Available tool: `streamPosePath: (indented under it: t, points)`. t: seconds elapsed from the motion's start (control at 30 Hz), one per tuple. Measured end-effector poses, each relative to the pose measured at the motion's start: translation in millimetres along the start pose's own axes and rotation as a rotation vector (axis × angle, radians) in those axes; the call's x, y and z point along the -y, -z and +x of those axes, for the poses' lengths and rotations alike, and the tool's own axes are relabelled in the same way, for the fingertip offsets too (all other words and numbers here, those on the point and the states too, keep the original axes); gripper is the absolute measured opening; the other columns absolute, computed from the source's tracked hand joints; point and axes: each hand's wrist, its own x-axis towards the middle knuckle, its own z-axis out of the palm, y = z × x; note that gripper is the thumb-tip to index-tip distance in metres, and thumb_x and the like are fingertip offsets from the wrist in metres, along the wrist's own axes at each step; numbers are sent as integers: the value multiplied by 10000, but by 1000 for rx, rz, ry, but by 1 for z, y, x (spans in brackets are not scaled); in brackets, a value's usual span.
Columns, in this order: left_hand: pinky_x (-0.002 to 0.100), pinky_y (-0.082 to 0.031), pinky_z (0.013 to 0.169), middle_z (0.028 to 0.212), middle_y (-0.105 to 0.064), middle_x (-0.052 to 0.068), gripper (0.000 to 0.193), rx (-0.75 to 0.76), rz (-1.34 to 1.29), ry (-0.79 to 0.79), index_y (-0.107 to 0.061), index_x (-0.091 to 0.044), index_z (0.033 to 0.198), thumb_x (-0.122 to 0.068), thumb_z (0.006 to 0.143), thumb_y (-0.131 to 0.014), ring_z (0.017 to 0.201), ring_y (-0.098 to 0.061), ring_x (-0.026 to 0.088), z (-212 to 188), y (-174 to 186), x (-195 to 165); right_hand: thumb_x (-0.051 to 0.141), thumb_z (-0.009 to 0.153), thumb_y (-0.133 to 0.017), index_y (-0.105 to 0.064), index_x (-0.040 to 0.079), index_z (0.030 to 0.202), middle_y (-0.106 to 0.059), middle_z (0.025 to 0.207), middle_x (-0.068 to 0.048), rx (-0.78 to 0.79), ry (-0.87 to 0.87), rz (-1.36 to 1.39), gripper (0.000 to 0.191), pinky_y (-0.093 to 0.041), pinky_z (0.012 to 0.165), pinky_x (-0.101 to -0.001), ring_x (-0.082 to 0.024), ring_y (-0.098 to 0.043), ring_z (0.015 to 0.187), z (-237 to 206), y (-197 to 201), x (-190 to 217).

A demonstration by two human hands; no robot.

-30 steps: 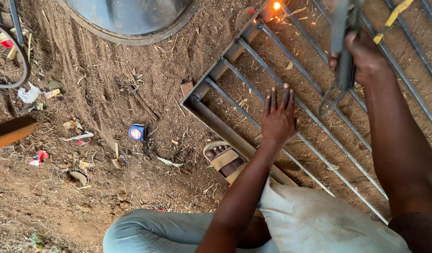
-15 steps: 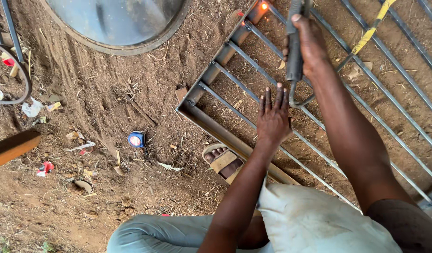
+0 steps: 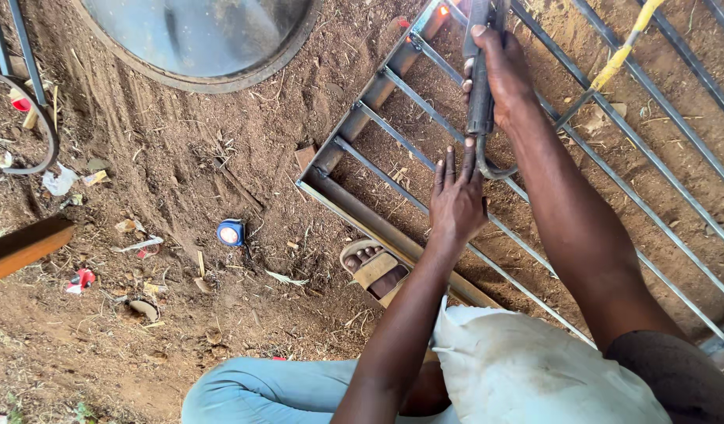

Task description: The person welds the joints of a metal gate frame lying on the ground, using a welding electrode holder to strike arcs and lay welds along the bars. They reposition the cable and move between different joints on the frame, at one point standing to shift position before resuming welding.

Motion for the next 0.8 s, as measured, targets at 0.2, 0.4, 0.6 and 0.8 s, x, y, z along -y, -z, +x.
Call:
streamPosePath:
  t: [0.2,0.4,0.6,0.8]
  points:
    - [530,-255,1248,1687,-154,223,861,-120,-93,-41,-374,-42,1554,-181,782,-727,1516,-298,458,-5,6,0,478,961,-674,-571,44,1175,-620,836,-33,24,8,47,494,-570,489,-289,-104,-611,581,-2,-4,1]
    - [548,-230,1268,1695,-191,234,866,-150,-241,-48,-344,-35,1578,-113,798,-713,1506,-312,470,-7,6,4,484,918,-672,-550,80,1155,-601,751,-24,-12,-49,38,484,-566,444,-306,-116,-603,528,-6,-7,8]
    - [599,-163,1273,1631,-349,229,768,-261,-446,-89,-433,-46,1521,-40,794,-680,1533,-317,456,-5,-10,11,522,936,-663,-547,86,1191,-616,776,-25,33,-60,56,519,-588,467,-307,-110,-627,556,-12,-13,15]
    - [510,-486,1150,1682,-418,226,456,-203,-736,-13,-581,-60,1362,-25,908,-577,1280,-645,350,-8,-14,13,542,916,-701,-514,88,1229,-570,842,-31,-1,-91,143,583,-563,453,-305,-119,-605,547,-16,-23,20]
